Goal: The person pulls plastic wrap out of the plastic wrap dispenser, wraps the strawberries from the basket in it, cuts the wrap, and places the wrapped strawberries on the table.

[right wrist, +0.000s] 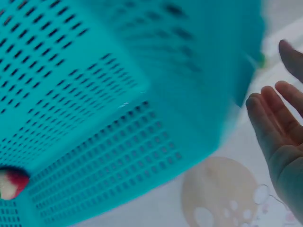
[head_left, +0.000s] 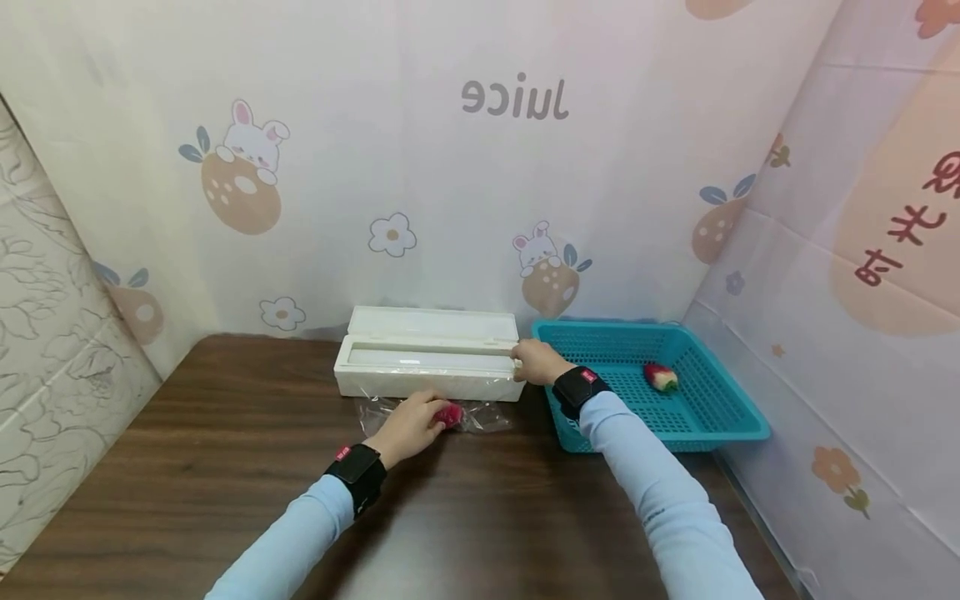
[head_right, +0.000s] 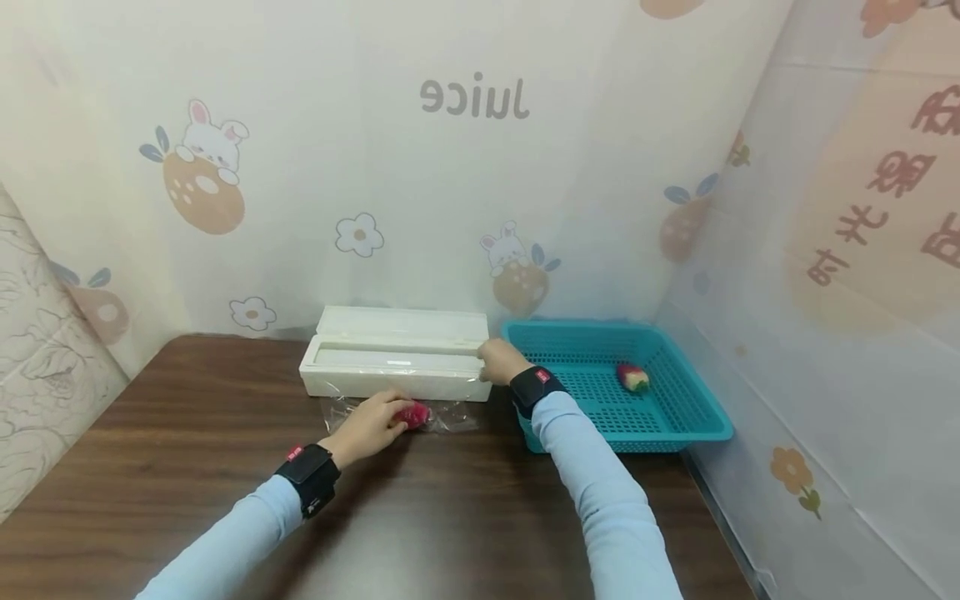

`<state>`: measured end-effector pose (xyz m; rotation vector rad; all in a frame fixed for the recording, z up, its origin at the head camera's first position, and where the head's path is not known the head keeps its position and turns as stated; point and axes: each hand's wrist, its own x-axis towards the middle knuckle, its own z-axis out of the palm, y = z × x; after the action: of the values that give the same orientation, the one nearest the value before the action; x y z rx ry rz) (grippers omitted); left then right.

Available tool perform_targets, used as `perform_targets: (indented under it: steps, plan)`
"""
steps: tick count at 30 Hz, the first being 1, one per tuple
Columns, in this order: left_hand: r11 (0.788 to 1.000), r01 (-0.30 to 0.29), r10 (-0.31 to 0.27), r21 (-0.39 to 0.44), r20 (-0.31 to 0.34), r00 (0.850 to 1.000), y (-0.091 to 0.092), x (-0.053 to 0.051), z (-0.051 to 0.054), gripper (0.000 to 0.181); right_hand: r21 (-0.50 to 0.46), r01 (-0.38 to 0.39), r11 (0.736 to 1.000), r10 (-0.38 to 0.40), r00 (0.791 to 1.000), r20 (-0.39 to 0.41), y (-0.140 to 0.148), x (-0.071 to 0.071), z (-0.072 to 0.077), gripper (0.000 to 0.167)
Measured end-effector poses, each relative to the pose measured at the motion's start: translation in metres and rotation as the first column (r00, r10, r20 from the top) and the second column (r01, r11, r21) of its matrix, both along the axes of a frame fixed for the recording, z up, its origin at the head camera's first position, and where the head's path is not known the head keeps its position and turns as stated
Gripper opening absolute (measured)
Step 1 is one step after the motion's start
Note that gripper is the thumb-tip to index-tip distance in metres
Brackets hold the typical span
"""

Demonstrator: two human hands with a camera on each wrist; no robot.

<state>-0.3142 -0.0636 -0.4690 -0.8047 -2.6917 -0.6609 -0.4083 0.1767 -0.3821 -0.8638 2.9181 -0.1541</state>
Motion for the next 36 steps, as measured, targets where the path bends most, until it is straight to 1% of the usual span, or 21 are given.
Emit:
perform_targets:
  steps: [4,8,14,16,19,22,25,27,29,32,34,36]
  plan:
    - [1.0,0.009,-0.009,0.004,-0.032,0.999,0.001,0.003,-0.002,0.029,-0.003,0.007,1.0,-0.007,1.0,-0.007,0.004,-0.003,-0.009,0.02]
    - [1.0,0.018,-0.018,0.0,-0.056,0.998,0.005,0.004,-0.004,0.025,-0.005,-0.019,1.0,0.019,0.999,-0.031,0.004,-0.006,-0.016,0.021]
    - [0.998,0.063,-0.063,0.005,-0.105,0.993,0.013,0.003,-0.004,0.022,0.032,-0.025,0.999,0.026,0.998,-0.06,0.005,-0.01,-0.021,0.023]
    - [0.997,0.073,-0.072,0.005,-0.116,0.991,0.015,0.003,-0.003,0.022,0.042,-0.03,0.999,0.033,0.997,-0.068,0.005,-0.011,-0.023,0.021]
    - [0.997,0.08,-0.079,0.006,-0.118,0.99,0.017,0.003,-0.002,0.021,0.044,-0.047,0.998,0.05,0.996,-0.079,0.004,-0.014,-0.024,0.021]
    - [0.996,0.086,-0.086,0.002,-0.109,0.99,0.019,0.004,-0.001,0.021,0.039,-0.055,0.998,0.058,0.995,-0.083,0.004,-0.016,-0.025,0.027]
    - [0.996,0.094,-0.094,-0.009,-0.11,0.989,0.022,0.002,-0.002,0.021,0.031,-0.045,0.999,0.047,0.994,-0.095,0.005,-0.017,-0.025,0.023]
    - [0.995,0.093,-0.095,-0.019,-0.111,0.989,0.025,0.0,-0.002,0.021,0.022,-0.039,0.999,0.041,0.995,-0.096,0.005,-0.017,-0.024,0.023]
    - [0.996,0.086,-0.089,-0.029,-0.117,0.989,0.028,-0.004,-0.001,0.021,0.001,-0.04,0.999,0.04,0.995,-0.088,0.006,-0.017,-0.023,0.029]
    - [0.997,0.076,-0.079,-0.034,-0.108,0.991,0.036,-0.013,0.005,0.023,-0.033,-0.05,0.998,0.048,0.996,-0.073,0.005,-0.016,-0.021,0.04]
    - [0.996,0.072,-0.076,-0.043,-0.095,0.993,0.043,-0.021,0.012,0.024,-0.042,-0.053,0.998,0.05,0.996,-0.076,0.005,-0.016,-0.022,0.038]
    - [0.996,0.067,-0.071,-0.057,-0.073,0.995,0.052,-0.03,0.017,0.025,-0.03,-0.041,0.999,0.038,0.996,-0.079,0.003,-0.016,-0.025,0.029]
